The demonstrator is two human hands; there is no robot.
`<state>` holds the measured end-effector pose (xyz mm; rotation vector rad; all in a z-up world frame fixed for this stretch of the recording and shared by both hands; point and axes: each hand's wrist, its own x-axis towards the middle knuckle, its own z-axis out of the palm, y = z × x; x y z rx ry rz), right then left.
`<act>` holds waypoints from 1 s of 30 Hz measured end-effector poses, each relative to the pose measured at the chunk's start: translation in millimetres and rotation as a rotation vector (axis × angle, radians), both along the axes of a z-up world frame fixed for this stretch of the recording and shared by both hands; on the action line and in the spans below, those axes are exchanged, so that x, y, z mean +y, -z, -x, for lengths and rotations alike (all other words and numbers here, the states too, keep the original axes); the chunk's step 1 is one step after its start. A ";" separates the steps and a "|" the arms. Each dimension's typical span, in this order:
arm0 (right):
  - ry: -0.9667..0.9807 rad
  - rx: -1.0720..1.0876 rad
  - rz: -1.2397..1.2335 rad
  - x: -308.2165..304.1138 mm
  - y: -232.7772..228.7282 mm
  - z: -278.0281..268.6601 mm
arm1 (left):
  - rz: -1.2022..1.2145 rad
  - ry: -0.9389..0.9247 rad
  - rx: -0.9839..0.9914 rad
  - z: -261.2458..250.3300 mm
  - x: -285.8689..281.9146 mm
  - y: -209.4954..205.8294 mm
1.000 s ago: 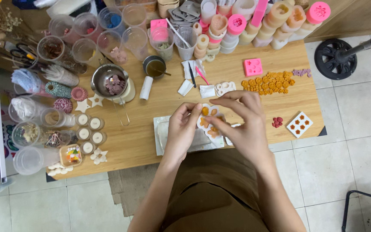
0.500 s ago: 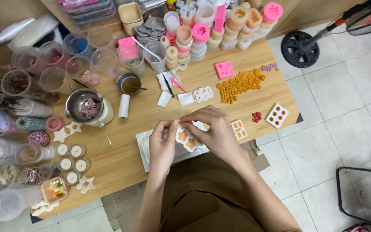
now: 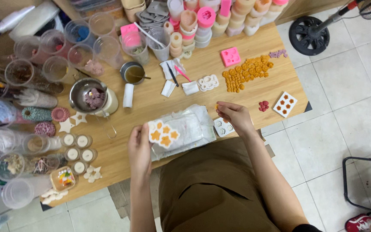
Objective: The person places small orange wax shapes into a white flower-shaped silicone mold by hand while standing at a workbench.
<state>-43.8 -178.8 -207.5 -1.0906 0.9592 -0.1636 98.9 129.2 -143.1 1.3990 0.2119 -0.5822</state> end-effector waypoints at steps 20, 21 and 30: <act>0.516 0.125 0.126 -185.2 175.6 17.8 | 0.015 0.073 0.086 21.7 9.8 -6.3; 0.491 0.156 0.159 -188.2 178.2 13.5 | -0.002 0.075 0.087 22.6 6.4 -8.2; 0.477 0.255 0.255 -196.5 190.0 11.5 | -0.117 0.132 0.096 19.9 -18.2 -7.0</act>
